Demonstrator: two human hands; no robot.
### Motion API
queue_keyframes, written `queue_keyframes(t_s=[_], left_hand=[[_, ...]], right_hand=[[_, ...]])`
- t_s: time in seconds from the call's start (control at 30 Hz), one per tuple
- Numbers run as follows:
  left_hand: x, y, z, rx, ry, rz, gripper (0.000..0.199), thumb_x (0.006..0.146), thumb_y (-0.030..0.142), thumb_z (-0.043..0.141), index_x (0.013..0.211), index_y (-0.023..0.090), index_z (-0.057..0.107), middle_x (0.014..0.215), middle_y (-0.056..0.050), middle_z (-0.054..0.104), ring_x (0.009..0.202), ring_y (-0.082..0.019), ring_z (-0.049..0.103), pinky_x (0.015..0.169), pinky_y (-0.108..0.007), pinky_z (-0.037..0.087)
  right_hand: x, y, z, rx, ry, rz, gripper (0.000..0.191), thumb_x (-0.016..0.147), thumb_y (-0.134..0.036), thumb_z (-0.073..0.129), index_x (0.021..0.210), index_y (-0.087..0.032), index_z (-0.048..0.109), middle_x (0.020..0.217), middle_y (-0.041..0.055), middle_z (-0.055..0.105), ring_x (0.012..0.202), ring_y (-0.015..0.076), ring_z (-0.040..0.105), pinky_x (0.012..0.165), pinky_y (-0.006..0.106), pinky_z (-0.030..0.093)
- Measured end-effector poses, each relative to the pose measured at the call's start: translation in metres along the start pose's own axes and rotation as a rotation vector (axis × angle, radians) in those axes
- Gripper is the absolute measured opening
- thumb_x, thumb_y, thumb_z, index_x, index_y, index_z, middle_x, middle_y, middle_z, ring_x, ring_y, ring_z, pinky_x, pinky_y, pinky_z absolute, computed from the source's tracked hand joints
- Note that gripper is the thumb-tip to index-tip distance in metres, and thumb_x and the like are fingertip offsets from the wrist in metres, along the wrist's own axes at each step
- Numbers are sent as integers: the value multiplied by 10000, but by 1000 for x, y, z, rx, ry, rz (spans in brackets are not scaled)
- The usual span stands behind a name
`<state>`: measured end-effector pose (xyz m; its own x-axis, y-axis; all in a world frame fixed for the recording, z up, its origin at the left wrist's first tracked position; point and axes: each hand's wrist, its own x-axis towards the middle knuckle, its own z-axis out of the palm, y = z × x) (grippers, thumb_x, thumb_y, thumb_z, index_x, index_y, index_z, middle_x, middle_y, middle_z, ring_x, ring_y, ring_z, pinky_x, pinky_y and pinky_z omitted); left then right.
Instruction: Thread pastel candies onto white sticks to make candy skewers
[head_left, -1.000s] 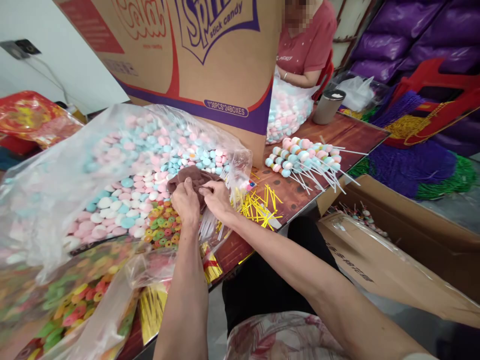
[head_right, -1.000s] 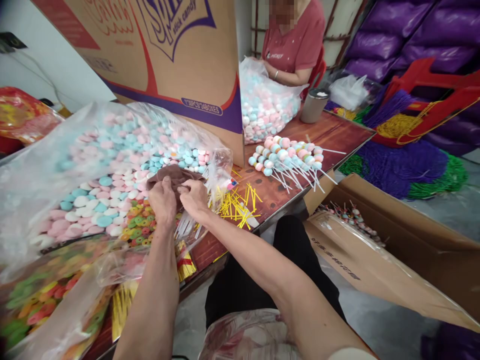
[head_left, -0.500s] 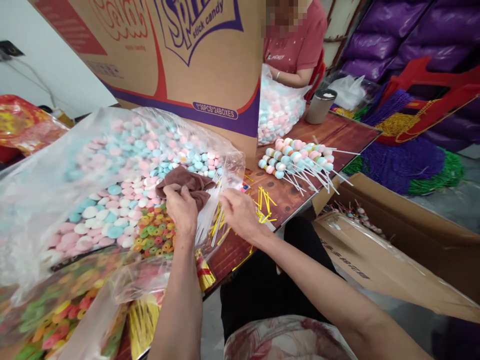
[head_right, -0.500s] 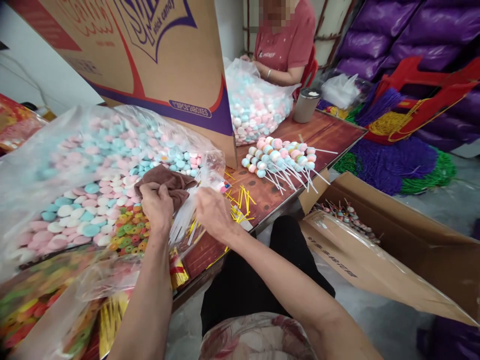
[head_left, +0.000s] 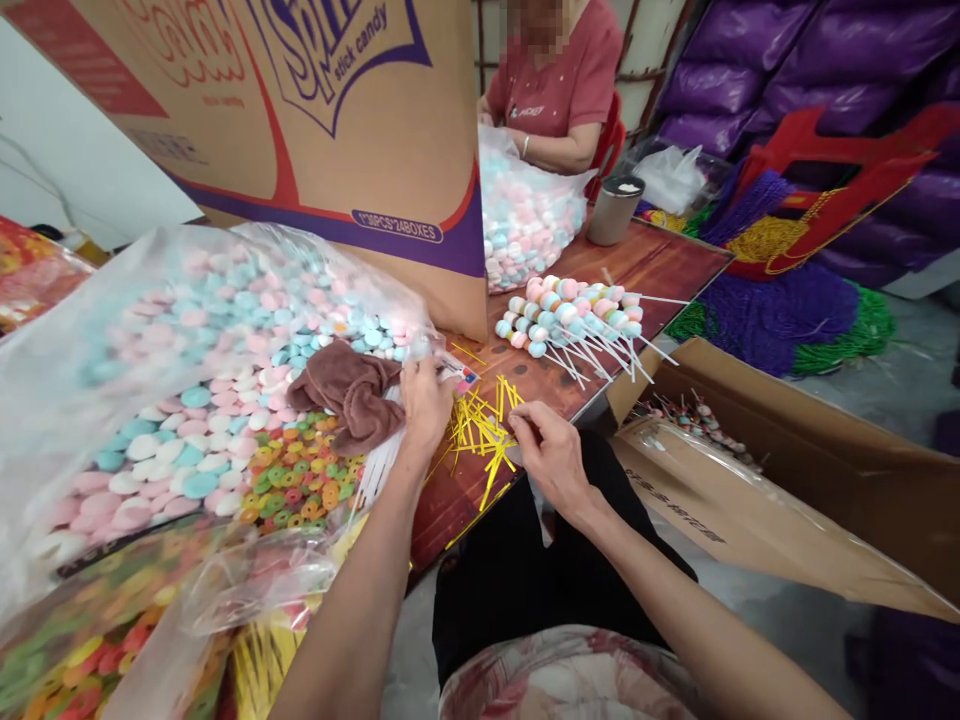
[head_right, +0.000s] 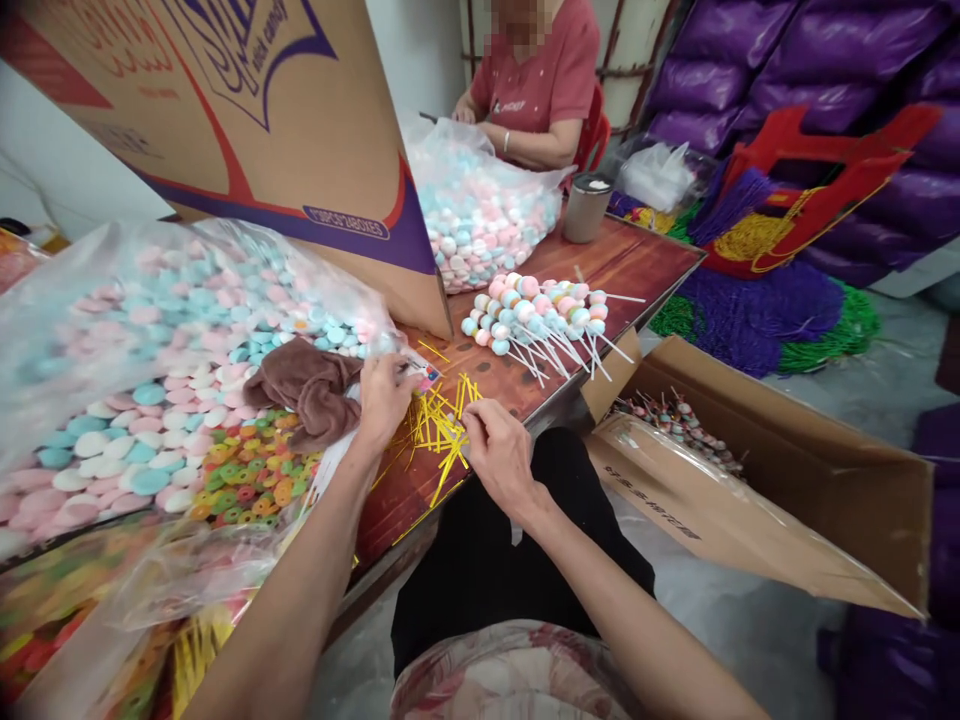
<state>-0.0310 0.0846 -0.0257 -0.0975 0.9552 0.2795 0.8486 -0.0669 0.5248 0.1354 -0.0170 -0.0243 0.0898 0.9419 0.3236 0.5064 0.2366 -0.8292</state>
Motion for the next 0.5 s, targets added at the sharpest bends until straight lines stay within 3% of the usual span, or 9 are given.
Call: queue_keyframes(t_s=[0.1,0.2,0.37,0.43,0.5], left_hand=[[6,-8,1,-45,-66,-36,95,803,212,635,883,188,681,900,-71,688,869,-225,620,838,-343,460],[7,-5,3,22,-71,-63,111,845,181,554,816,200,660,852,-62,683,869,-229,626,831,-342,456],[6,-2,6,93,-42,4,148,822,248,624,951,185,660,971,-113,649,1001,-275,601,896,-376,444],[6,-4,6,25,-47,3,264,760,268,700,1009,189,668,1005,-101,643,968,-258,608,865,-355,458],[7,-5,5,-45,-37,-26,234,752,236,691,981,189,691,971,-80,658,894,-226,619,828,-328,462]], right_hand=[[-1,1,2,-15,2,-4,187,957,-245,461,847,-212,609,811,35,665,760,170,617,726,286,440],[-1,4,3,-35,8,-11,189,960,-248,458,854,-215,611,814,33,666,763,168,616,729,284,437],[-2,5,2,-28,-2,-41,192,963,-240,456,854,-209,611,819,38,671,780,173,627,741,284,436],[-2,5,2,-35,-2,-39,191,962,-242,460,854,-208,613,818,38,673,778,174,630,737,283,434],[-3,5,3,-44,-4,-36,188,960,-253,466,857,-211,618,827,38,680,774,174,631,732,282,433]])
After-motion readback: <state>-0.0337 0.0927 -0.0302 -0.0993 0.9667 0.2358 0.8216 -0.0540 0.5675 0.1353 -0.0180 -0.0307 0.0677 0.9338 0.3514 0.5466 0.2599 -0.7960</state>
